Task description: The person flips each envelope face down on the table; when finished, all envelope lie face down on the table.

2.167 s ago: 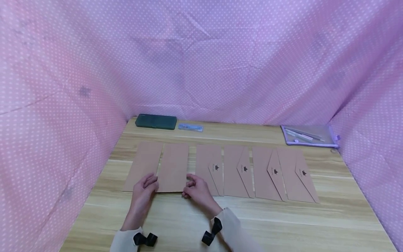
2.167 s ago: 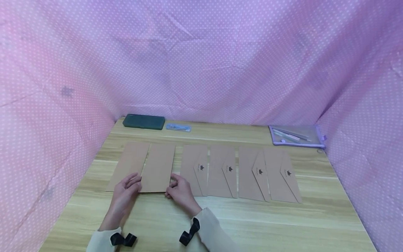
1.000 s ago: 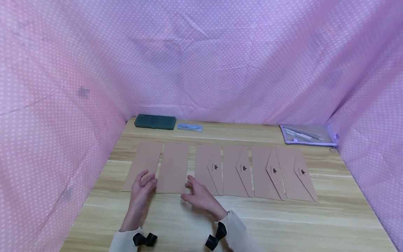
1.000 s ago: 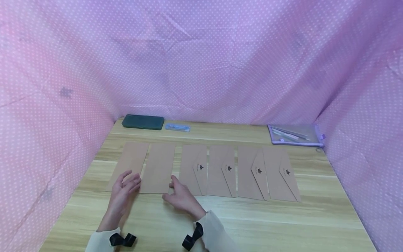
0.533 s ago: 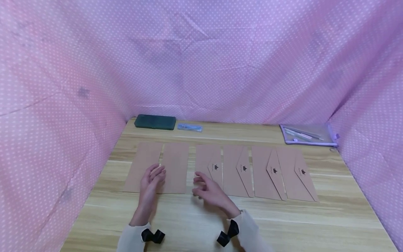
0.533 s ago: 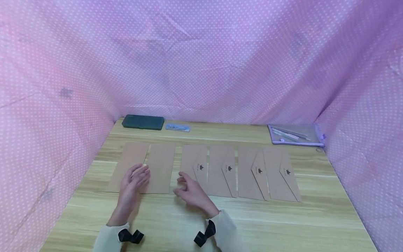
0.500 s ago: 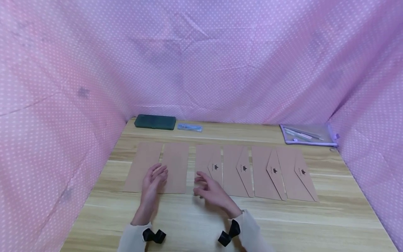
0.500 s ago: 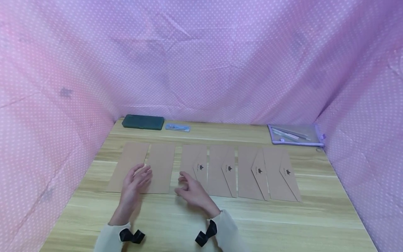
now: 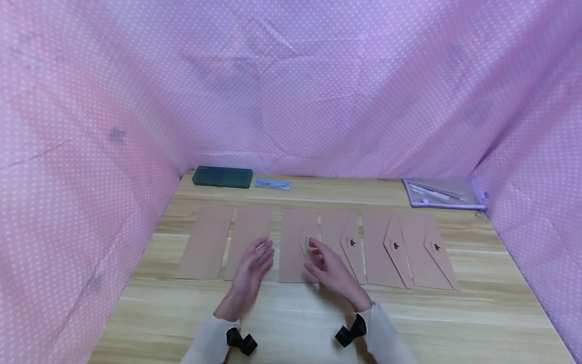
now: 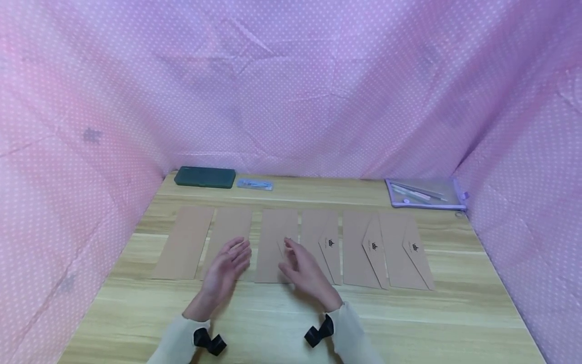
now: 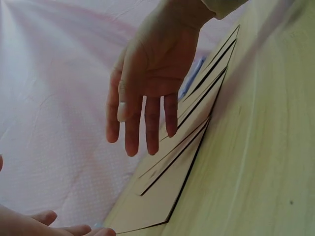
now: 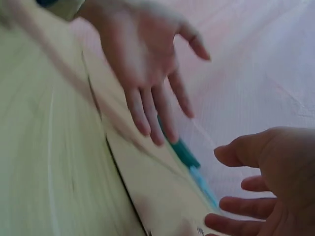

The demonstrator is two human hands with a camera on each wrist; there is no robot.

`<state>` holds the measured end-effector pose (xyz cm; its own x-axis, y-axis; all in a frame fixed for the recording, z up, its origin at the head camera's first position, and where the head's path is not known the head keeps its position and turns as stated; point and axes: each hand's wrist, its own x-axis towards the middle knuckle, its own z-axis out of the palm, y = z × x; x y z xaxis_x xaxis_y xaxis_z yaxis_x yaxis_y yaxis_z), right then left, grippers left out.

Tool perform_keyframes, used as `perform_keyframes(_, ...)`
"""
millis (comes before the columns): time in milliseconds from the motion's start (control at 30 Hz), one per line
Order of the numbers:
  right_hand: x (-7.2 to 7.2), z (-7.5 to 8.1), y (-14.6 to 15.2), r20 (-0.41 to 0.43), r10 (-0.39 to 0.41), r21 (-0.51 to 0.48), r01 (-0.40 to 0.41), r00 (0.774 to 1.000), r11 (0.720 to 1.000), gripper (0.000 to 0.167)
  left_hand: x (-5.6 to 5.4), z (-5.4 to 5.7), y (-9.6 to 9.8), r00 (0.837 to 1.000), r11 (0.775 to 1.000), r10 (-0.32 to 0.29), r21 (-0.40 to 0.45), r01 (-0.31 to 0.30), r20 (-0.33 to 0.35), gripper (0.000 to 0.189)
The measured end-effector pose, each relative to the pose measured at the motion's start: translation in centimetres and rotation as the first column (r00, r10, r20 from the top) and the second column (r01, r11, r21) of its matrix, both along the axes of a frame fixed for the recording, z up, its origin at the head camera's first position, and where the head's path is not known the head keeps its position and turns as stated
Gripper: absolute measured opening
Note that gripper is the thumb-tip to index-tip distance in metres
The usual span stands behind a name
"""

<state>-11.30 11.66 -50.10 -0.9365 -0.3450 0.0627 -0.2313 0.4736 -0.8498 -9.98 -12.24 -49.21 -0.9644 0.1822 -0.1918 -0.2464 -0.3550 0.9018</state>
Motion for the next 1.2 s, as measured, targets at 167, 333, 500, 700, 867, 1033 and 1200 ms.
perform_keyframes(167,-0.1,-0.4,1.2,-0.127,-0.004,0.153,0.024,0.992,0.988,0.065,-0.1,-0.3,0.5,0.999,0.999,-0.033,0.015,0.033,-0.005,0.054)
perform_keyframes(333,-0.2,-1.0,2.0,-0.182,0.076,0.310,-0.017,0.980,0.951,0.071,0.0,-0.6,0.8,0.999,0.999,-0.043,0.022,0.043,0.001,0.059)
perform_keyframes(500,-0.2,-1.7,2.4,-0.196,0.176,0.439,-0.074,0.965,0.896,0.073,0.3,-0.9,1.2,0.999,0.998,-0.044,0.038,0.043,0.013,0.059)
perform_keyframes(700,-0.2,-2.1,2.7,-0.138,0.197,0.488,-0.107,0.971,0.866,0.073,0.3,-1.2,1.6,0.998,0.997,-0.031,0.077,0.027,0.049,0.057)
perform_keyframes(867,-0.2,-2.4,2.8,-0.108,0.208,0.515,-0.124,0.972,0.848,0.071,0.1,-1.1,1.6,0.997,0.993,-0.021,0.114,0.013,0.070,0.050)
perform_keyframes(1033,-0.3,-2.6,2.7,-0.110,0.210,0.514,-0.125,0.971,0.848,0.071,-0.2,-0.9,1.2,0.994,0.990,0.019,0.135,-0.034,0.109,0.040)
perform_keyframes(1200,-0.3,-2.6,2.7,-0.109,0.214,0.512,-0.130,0.971,0.849,0.072,-0.4,-1.2,0.6,0.992,0.982,0.042,0.180,-0.063,0.117,0.036)
